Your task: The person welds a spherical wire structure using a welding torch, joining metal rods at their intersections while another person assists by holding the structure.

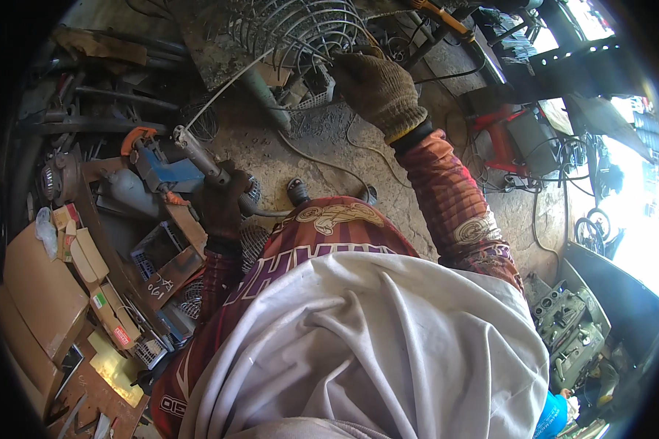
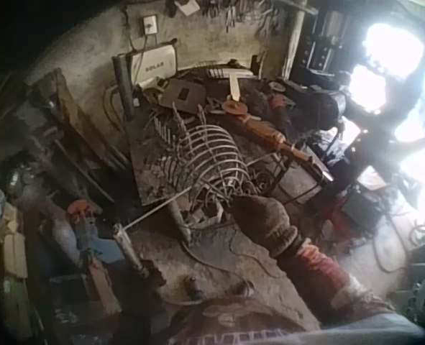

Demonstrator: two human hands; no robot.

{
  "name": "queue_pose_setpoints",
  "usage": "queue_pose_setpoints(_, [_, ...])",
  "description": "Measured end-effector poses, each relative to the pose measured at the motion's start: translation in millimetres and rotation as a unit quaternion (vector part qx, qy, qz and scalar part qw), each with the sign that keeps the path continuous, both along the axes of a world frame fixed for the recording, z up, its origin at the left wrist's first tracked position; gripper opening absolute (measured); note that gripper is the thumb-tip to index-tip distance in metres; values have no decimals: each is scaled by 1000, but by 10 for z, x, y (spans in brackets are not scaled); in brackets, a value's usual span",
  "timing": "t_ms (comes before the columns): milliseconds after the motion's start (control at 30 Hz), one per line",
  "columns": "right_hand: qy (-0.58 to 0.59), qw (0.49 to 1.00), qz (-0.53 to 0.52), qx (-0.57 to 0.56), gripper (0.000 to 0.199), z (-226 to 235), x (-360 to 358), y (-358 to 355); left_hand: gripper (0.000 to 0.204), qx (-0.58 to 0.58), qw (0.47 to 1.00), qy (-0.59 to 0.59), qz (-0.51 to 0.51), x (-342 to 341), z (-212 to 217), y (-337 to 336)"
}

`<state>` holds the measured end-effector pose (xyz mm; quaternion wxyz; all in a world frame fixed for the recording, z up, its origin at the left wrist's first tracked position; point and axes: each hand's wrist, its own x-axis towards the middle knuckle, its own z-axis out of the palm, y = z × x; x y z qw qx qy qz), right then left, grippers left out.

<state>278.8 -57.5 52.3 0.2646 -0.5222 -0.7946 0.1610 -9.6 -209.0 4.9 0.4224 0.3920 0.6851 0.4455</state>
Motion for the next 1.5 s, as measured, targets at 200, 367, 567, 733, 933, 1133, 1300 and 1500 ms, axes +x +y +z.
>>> queue_pose_setpoints(200, [6,1000,-25,-2,29,-20,-26,-13,16,-6,1000,-11,9,3,-33,19])
queue_pose_setpoints(367, [-5,1000,-8,17,31,-73,7,14,36,9,998,-55,-6,-113,-190,27])
queue_pose_setpoints(567, [19,1000,-5,22,30,-94,14,12,37,20,999,-36,-2,-127,-202,72])
queue_pose_setpoints(733, [24,1000,1,17,29,-58,14,-4,39,-24,999,-21,-1,-83,-23,91])
queue_pose_setpoints(933, [11,999,8,51,28,-92,28,3,40,-9,1000,-9,-11,-106,-87,111])
queue_pose_setpoints(1133, [46,998,15,27,28,-92,9,0,39,-29,1000,2,3,-95,-82,145])
queue_pose_setpoints(1300, [-20,995,30,89,31,-171,65,42,38,-13,999,38,-13,-68,-33,182])
queue_pose_setpoints(1500, [-5,991,54,126,16,-551,253,153,28,-92,994,-57,15,-26,40,195])
